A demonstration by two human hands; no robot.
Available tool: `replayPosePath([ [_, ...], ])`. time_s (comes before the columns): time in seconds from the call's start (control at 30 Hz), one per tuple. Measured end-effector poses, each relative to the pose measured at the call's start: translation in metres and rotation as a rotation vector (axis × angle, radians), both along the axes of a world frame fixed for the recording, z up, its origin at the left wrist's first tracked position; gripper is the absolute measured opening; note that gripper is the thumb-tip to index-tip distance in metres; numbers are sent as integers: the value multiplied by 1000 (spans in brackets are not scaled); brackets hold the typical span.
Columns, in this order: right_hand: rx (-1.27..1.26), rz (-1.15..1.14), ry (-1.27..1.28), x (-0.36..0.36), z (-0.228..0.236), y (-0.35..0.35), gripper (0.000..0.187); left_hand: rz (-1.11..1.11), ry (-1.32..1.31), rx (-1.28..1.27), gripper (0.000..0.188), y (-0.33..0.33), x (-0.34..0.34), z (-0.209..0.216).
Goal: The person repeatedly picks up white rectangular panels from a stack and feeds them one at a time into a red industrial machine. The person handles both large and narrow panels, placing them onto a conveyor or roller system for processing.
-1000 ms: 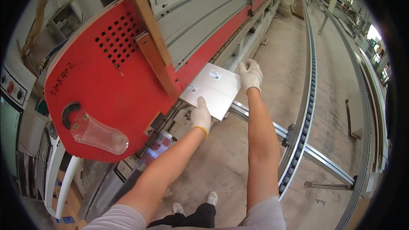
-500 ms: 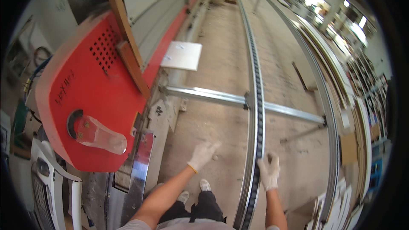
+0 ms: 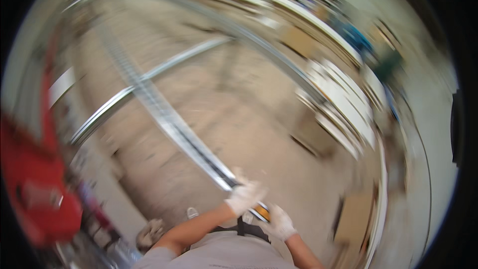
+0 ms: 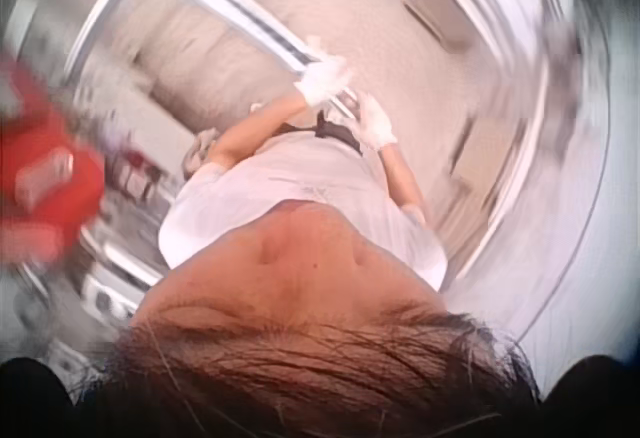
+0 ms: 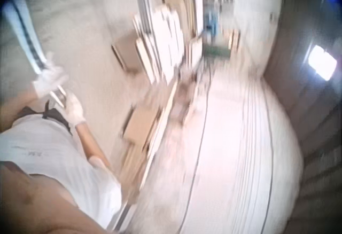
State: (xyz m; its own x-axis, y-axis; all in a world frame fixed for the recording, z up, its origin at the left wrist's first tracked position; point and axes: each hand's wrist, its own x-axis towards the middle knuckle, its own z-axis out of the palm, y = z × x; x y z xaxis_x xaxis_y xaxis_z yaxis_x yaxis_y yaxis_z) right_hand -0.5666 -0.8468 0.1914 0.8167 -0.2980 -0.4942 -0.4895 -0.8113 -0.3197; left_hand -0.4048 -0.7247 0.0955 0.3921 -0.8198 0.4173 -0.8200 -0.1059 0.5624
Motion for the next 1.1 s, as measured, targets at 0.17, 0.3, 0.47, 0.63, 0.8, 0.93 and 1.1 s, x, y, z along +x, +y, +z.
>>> replayPosePath([
  [0.17, 27, -219, -141, -131, -19, -62, 76, 295, -70, 353, 19, -24, -19, -8],
  [0.3, -26, -412, -97, -250, -48, -133, 64, 576, -103, 375, 43, -42, -9, -4],
  [0.47, -37, -636, 160, -375, -78, -215, 51, 523, -526, 932, 33, -71, 0, -10],
  [0.63, -103, -773, -118, -429, -93, -287, 52, 102, -832, 1136, 31, -180, -19, -49],
  [0.8, -130, -736, -157, -432, -107, -364, 57, 41, -550, 1062, 66, -393, -112, -78],
  [0.93, -100, -874, -294, -454, -126, -418, 64, -306, -609, 1004, 57, -572, -201, -84],
  [1.1, -90, -1228, -92, -524, -132, -503, 64, -716, -795, 709, 24, -749, -309, -82],
])
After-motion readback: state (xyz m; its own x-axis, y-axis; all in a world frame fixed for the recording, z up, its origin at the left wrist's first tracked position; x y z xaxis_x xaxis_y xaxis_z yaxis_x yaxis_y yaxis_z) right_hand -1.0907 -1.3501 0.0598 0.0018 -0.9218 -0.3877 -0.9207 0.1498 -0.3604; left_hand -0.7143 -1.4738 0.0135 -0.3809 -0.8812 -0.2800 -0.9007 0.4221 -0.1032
